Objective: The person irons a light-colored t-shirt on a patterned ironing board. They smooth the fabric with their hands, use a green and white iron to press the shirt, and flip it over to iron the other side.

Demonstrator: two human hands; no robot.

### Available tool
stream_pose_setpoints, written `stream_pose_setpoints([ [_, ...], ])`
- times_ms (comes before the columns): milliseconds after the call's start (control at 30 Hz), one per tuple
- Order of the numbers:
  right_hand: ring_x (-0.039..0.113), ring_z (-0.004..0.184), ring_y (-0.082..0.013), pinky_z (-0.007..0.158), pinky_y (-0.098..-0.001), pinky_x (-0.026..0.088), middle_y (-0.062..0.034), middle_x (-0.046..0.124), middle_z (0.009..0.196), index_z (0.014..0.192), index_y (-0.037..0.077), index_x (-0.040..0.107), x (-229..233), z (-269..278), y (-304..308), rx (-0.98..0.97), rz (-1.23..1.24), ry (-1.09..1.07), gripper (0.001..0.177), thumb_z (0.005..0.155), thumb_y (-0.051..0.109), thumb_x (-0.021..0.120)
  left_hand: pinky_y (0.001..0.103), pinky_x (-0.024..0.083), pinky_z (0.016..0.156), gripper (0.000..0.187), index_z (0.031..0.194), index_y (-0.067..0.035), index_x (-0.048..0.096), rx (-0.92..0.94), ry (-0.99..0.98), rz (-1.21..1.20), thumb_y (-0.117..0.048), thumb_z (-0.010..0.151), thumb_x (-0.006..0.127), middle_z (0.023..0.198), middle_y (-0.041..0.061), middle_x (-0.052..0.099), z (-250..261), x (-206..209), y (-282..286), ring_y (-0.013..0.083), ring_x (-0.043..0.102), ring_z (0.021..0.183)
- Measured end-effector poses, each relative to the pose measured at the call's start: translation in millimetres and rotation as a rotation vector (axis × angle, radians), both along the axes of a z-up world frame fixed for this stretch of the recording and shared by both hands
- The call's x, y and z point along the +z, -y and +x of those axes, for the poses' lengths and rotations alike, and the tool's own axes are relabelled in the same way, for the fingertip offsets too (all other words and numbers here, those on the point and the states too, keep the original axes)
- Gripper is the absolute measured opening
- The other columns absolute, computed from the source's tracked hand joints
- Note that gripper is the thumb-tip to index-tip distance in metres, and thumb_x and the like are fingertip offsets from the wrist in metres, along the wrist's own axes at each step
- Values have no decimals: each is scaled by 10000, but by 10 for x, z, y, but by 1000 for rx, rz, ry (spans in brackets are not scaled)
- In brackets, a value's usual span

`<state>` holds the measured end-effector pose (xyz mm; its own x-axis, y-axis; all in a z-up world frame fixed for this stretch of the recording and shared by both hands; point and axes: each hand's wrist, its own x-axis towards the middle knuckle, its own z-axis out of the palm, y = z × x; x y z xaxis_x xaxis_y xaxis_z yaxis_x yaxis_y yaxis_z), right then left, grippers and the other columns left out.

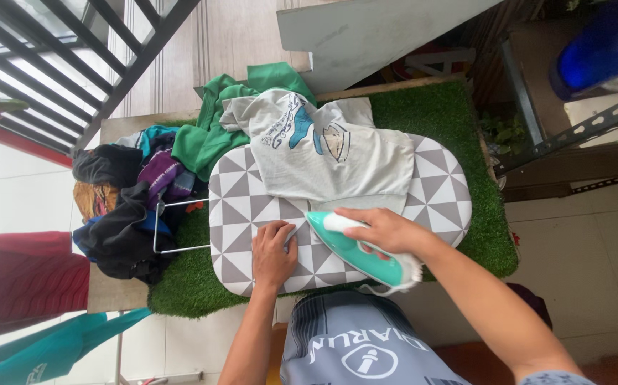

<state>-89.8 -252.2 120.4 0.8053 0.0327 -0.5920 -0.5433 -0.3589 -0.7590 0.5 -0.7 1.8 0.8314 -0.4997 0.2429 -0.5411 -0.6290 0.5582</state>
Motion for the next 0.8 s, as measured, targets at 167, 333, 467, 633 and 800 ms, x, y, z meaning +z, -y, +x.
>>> stream_pose_setpoints([
  [167,579,555,-98,446,-309,506,-35,669,784,1514,297,508,-88,181,-74,-52,56,55,577,950,323,631,422,435,969,270,1096,-113,746,3,-2,-8,-134,831,699,1179,27,678,-42,1,-26,260,580,1167],
  [333,574,548,-103,466,-301,529,-56,650,788,1537,367,466,-11,-130,237,99,26,-77,612,947,332,628,417,439,974,265,1099,-109,741,-3,-5,-38,-128,838,699,1196,26,683,-38,-17,-24,257,585,1167],
  [467,556,496,-141,464,-309,519,-68,659,744,1533,413,448,84,-271,422,129,-99,-198,637,927,320,624,422,436,980,271,1097,-110,747,-9,3,-28,-125,829,707,1198,39,680,9,-30,-46,270,579,1172],
  [633,513,468,-142,451,-320,487,-75,631,702,1532,385,473,-18,-54,182,50,-81,-105,597,952,348,612,425,434,989,254,1095,-112,749,-26,5,2,-128,844,711,1187,38,678,9,-70,-18,269,580,1174],
  [800,532,474,-128,458,-323,495,-85,630,704,1527,385,489,27,-29,214,70,-56,-88,597,944,353,615,425,430,1004,276,1114,-102,743,-34,12,-9,-109,840,707,1217,38,679,-25,-48,-76,265,579,1193],
])
